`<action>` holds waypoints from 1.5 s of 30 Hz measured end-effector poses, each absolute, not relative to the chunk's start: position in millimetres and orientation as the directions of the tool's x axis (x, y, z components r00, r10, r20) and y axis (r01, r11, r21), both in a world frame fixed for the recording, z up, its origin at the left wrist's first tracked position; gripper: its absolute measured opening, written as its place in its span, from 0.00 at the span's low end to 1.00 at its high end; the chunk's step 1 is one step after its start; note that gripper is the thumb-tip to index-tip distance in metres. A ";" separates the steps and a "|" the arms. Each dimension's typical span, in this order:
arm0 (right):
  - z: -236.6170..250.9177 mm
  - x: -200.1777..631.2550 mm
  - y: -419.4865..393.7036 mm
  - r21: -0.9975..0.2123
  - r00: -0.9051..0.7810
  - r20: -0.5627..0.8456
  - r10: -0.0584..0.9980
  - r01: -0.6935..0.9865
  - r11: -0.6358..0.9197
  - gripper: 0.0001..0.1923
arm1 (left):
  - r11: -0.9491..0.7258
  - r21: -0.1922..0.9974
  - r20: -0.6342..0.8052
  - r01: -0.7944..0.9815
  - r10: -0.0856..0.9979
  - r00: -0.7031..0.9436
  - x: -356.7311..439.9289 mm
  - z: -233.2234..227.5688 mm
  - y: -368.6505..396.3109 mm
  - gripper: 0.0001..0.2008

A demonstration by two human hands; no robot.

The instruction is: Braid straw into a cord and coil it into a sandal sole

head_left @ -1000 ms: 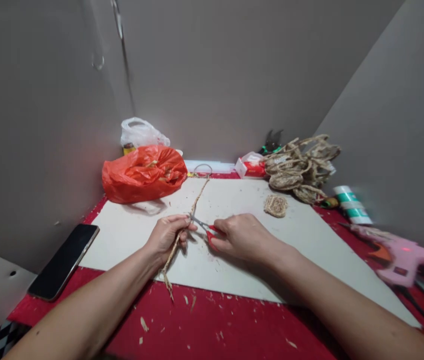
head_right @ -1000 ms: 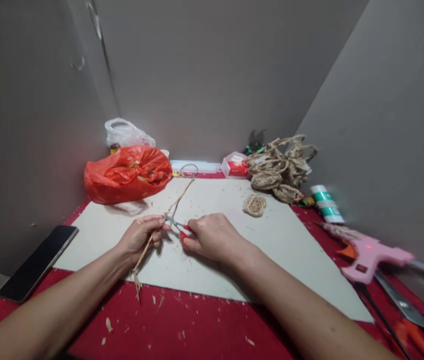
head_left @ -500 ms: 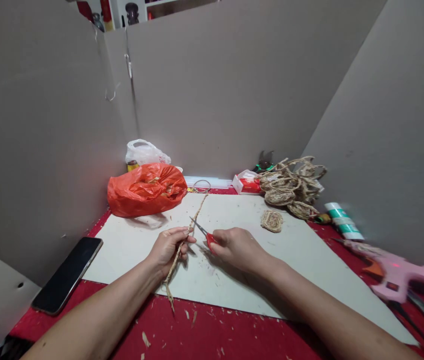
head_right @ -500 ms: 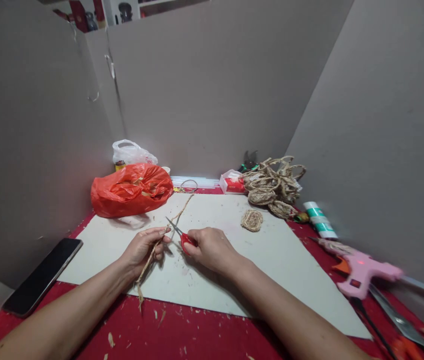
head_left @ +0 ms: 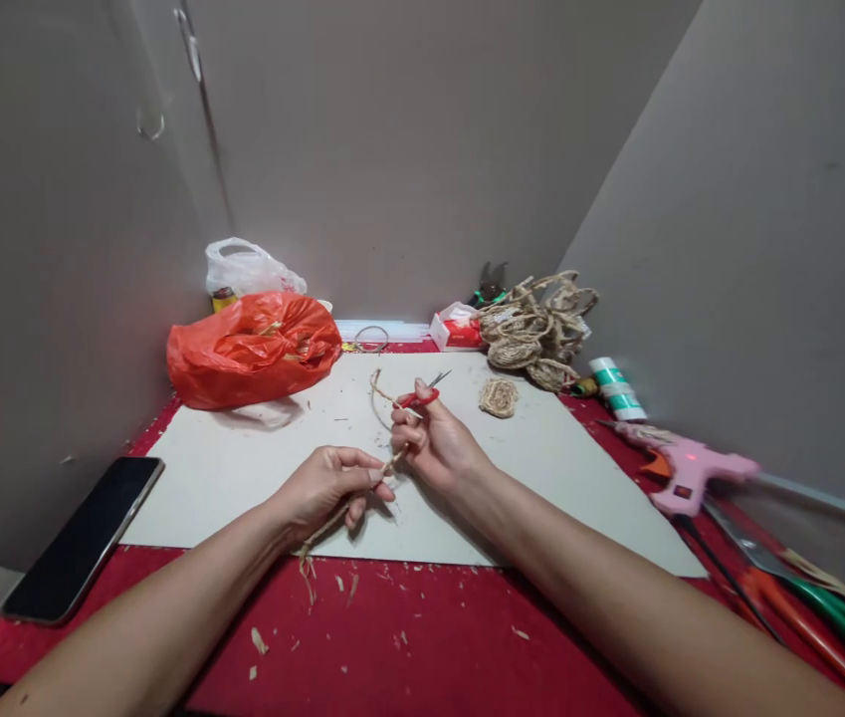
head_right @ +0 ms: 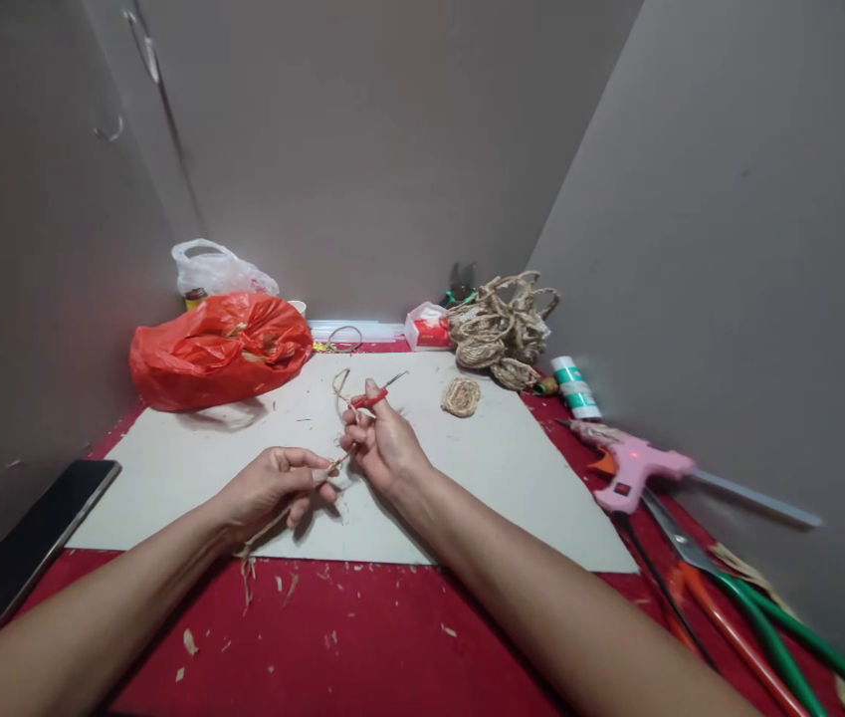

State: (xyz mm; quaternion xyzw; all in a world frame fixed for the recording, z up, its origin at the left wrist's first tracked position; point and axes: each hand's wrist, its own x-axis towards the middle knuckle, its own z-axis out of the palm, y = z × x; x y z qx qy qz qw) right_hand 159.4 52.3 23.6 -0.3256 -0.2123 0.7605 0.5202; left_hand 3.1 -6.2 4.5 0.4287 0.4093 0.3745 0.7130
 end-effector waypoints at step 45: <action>18.7 206.1 92.4 -0.991 -0.094 -0.135 0.986 -0.006 -0.136 0.17 | 0.421 0.828 -0.308 -0.371 0.893 0.326 7.0 10.3 -7.4 0.14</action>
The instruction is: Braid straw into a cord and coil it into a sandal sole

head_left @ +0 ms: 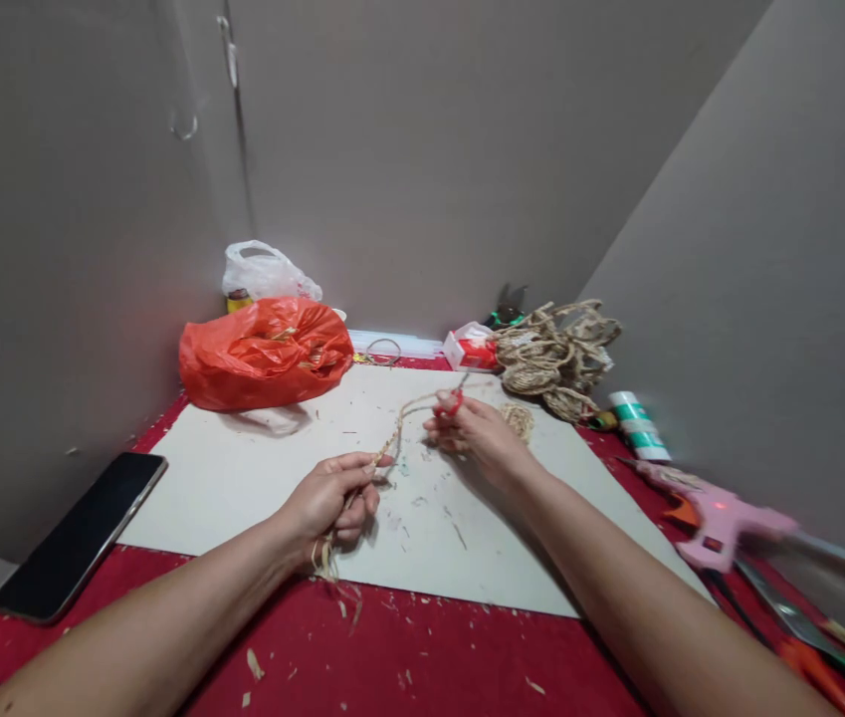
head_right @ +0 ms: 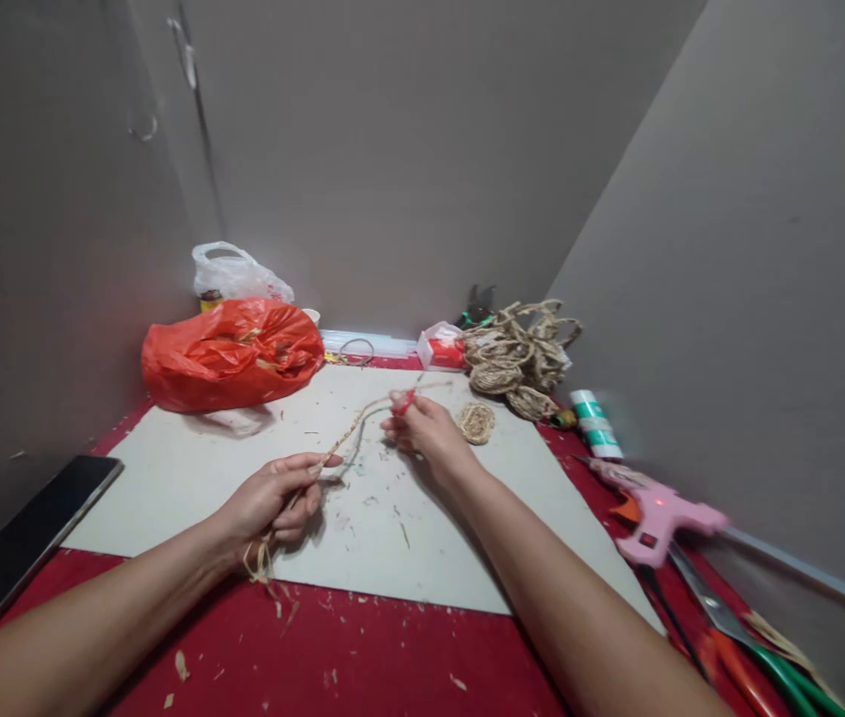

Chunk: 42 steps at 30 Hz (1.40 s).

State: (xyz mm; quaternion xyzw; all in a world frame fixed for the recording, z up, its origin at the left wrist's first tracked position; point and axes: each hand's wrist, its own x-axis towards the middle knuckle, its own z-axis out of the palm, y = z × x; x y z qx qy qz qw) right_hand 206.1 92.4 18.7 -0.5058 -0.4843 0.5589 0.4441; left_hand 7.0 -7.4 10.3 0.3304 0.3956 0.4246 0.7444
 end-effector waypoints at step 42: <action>15.9 187.9 53.0 0.107 -0.597 0.206 0.775 0.801 0.589 0.12 | 0.330 0.813 -0.236 -0.480 0.940 0.247 -10.0 10.8 7.2 0.13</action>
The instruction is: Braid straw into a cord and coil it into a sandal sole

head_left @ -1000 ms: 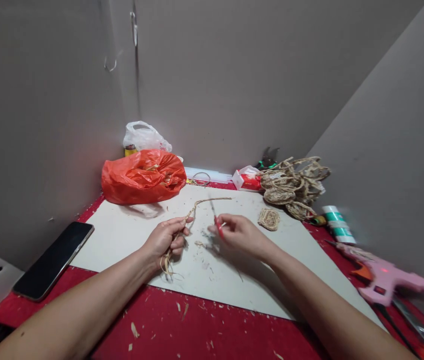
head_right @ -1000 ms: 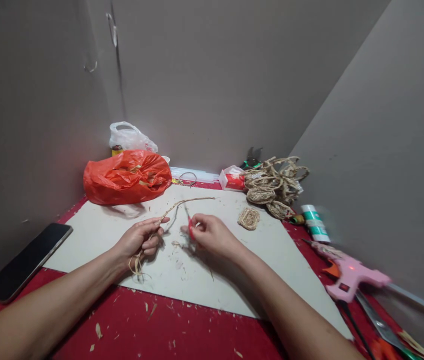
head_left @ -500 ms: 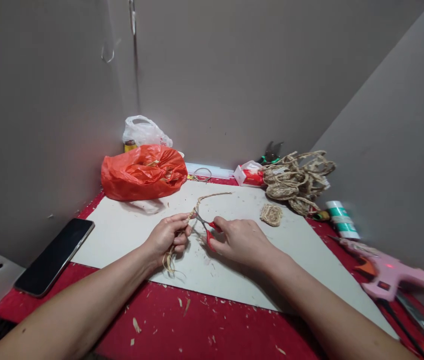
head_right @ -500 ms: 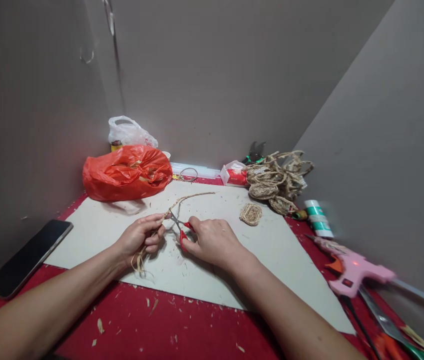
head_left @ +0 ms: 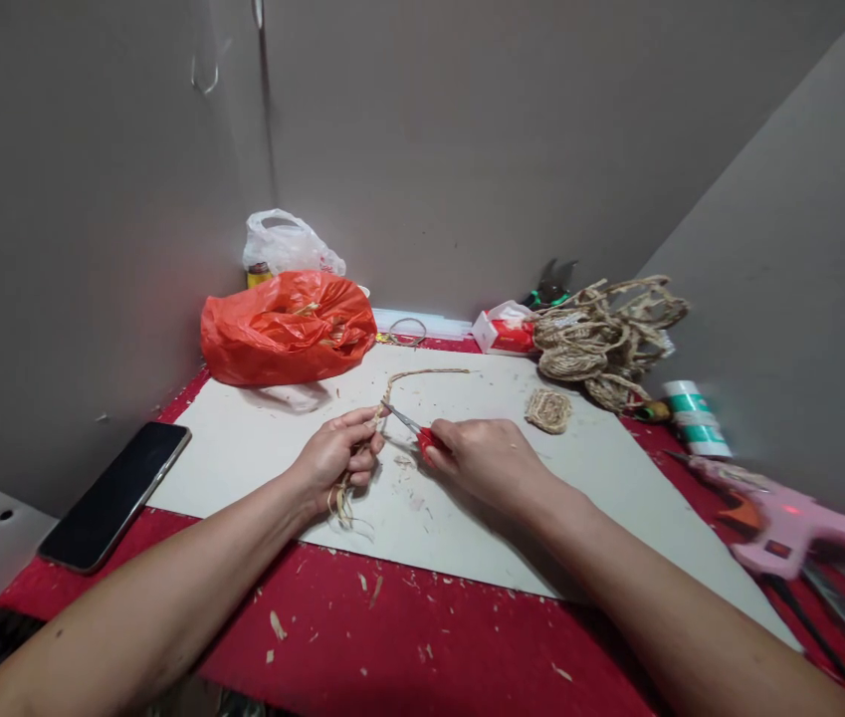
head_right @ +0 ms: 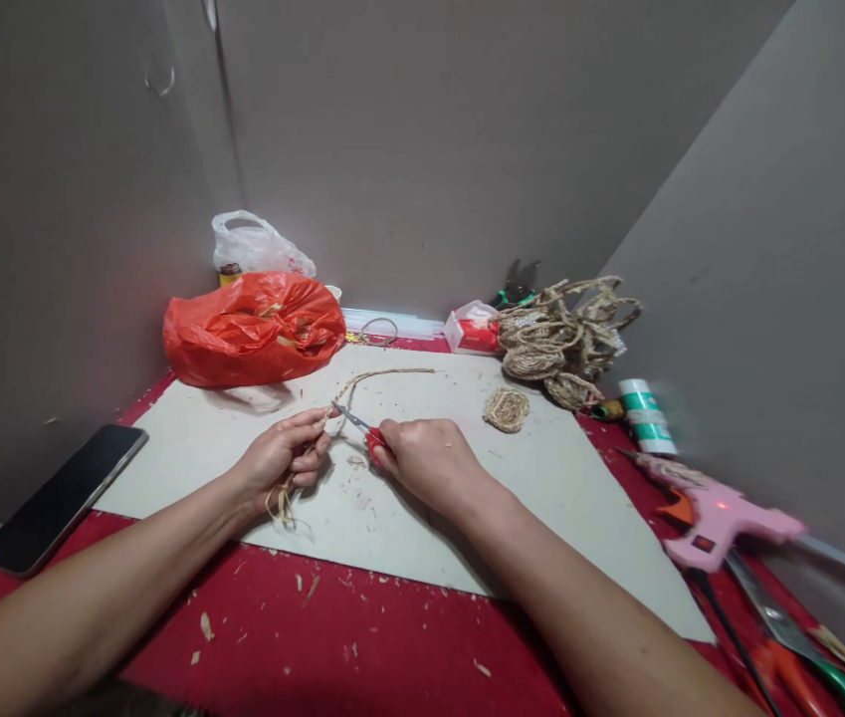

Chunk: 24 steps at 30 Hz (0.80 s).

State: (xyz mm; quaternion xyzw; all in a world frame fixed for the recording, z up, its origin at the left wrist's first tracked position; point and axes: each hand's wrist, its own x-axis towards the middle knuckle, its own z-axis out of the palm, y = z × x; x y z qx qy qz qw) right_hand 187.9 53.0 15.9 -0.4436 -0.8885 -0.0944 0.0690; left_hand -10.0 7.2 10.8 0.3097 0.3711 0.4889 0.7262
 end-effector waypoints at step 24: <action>15.1 187.7 51.5 0.113 -0.620 0.225 0.752 0.783 0.611 0.14 | 0.220 0.899 -0.169 -0.379 0.972 0.163 -6.6 8.4 7.1 0.11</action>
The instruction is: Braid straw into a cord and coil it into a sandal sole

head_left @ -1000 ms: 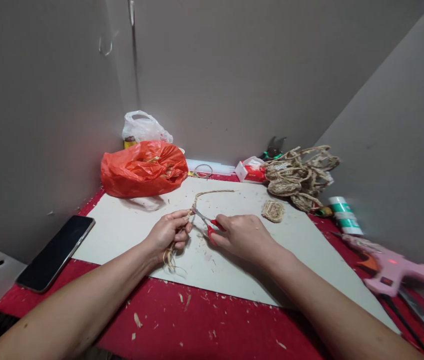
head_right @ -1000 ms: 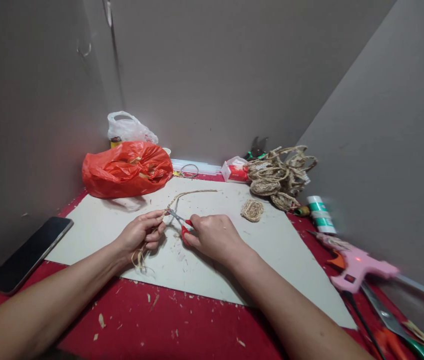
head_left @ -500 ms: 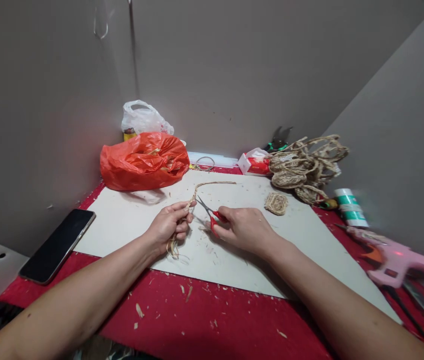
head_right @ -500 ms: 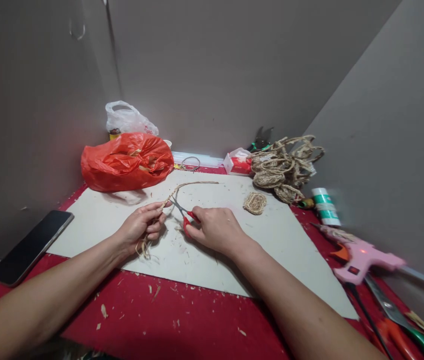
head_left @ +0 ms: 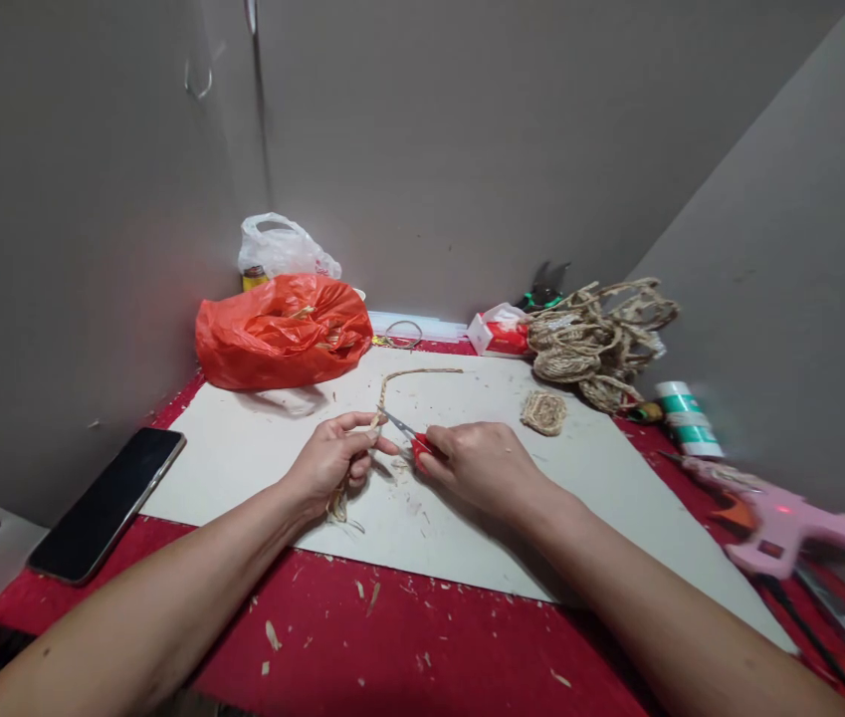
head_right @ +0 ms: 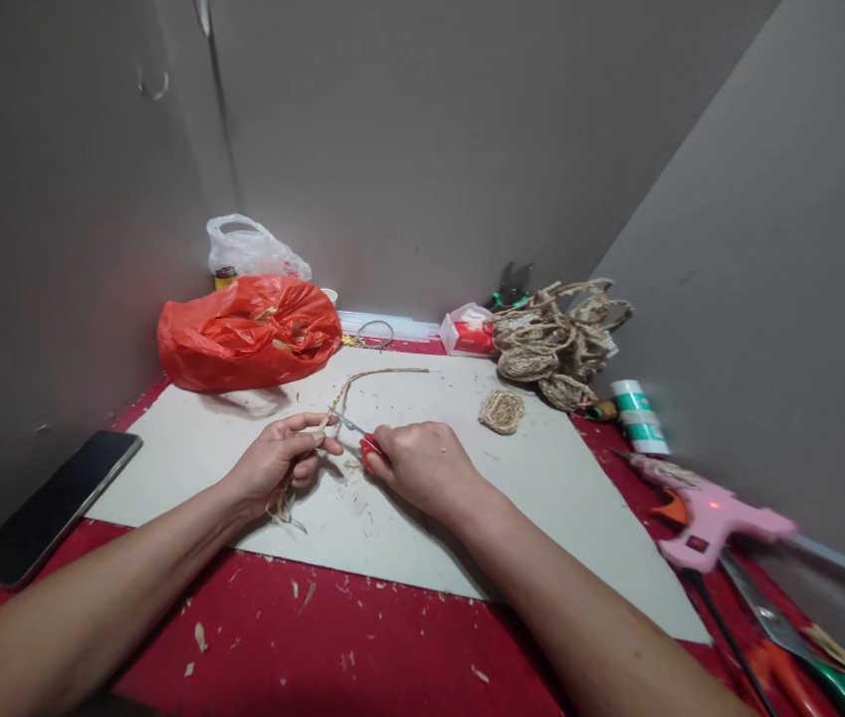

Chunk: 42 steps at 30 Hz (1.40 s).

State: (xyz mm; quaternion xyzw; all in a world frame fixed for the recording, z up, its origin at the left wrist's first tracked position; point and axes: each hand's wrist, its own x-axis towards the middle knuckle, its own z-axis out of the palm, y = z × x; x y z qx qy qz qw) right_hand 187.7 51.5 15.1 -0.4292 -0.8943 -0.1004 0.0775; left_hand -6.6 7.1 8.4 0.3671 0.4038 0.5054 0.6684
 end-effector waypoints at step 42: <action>16.8 191.5 52.3 0.053 -0.636 0.226 0.738 0.764 0.643 0.14 | 0.228 0.904 -0.241 -0.362 0.970 0.008 -8.4 13.2 9.3 0.10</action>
